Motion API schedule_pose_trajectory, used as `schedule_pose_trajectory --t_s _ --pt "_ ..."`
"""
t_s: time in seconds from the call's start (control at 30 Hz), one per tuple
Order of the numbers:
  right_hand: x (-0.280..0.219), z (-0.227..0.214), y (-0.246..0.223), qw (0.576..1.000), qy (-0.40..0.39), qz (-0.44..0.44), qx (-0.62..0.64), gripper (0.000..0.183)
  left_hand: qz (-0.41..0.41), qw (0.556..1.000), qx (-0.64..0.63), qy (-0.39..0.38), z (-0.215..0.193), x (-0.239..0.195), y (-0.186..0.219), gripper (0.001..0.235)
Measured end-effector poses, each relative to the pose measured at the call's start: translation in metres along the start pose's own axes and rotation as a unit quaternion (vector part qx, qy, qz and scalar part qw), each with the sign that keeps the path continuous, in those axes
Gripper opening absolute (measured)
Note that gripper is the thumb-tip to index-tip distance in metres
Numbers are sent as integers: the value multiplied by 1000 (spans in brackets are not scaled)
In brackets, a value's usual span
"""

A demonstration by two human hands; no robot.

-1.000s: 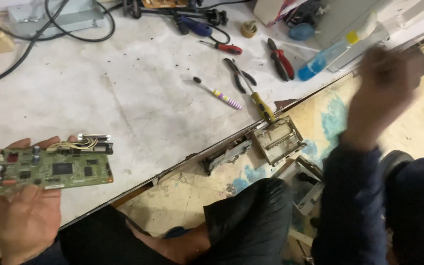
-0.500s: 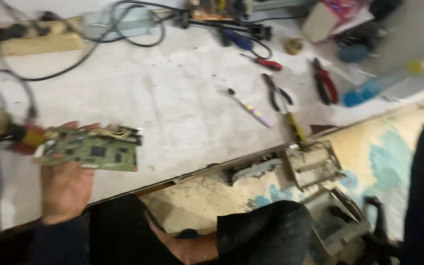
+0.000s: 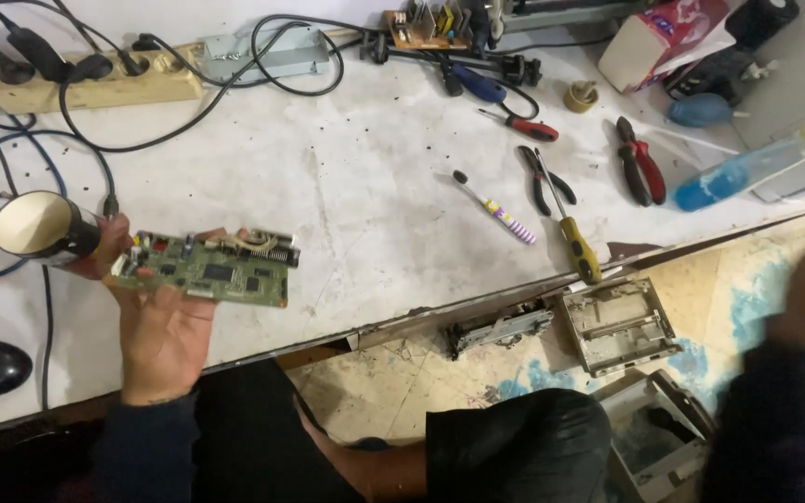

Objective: The person wipes a green circuit board with a white cloth, turning it over to clean both sides. They repeatedly rub the surface and edges, then briefly set the cloth down before resuming wiping.

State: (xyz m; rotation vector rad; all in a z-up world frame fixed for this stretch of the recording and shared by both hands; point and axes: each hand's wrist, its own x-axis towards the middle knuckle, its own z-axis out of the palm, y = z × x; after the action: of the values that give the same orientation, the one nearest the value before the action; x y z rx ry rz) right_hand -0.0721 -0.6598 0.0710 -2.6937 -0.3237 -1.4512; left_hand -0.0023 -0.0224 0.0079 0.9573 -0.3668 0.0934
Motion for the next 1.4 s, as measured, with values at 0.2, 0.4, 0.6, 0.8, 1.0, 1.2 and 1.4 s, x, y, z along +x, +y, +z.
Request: schedule_pose_trajectory --t_s 0.2,0.4,0.6,0.8,1.0,1.2,1.4 --pt "33 32 -304 974 -70 54 211 78 -116 980 -62 146 103 -1 7 69" --pt "65 64 -346 945 -45 77 316 26 -186 964 -166 88 132 -5 22 32" --pt "84 63 -325 914 8 77 397 14 -201 977 -49 49 96 -14 36 80" --pt "74 83 -318 969 -65 94 219 24 -154 987 -28 32 60 -33 30 74" --pt "72 94 -312 980 -42 86 174 22 -136 990 0 25 46 -37 35 68" --pt "71 99 -310 984 -39 91 149 22 -141 990 0 14 44 -37 34 70" --pt "69 101 -313 983 -6 99 152 21 -139 990 4 22 42 -34 29 70"
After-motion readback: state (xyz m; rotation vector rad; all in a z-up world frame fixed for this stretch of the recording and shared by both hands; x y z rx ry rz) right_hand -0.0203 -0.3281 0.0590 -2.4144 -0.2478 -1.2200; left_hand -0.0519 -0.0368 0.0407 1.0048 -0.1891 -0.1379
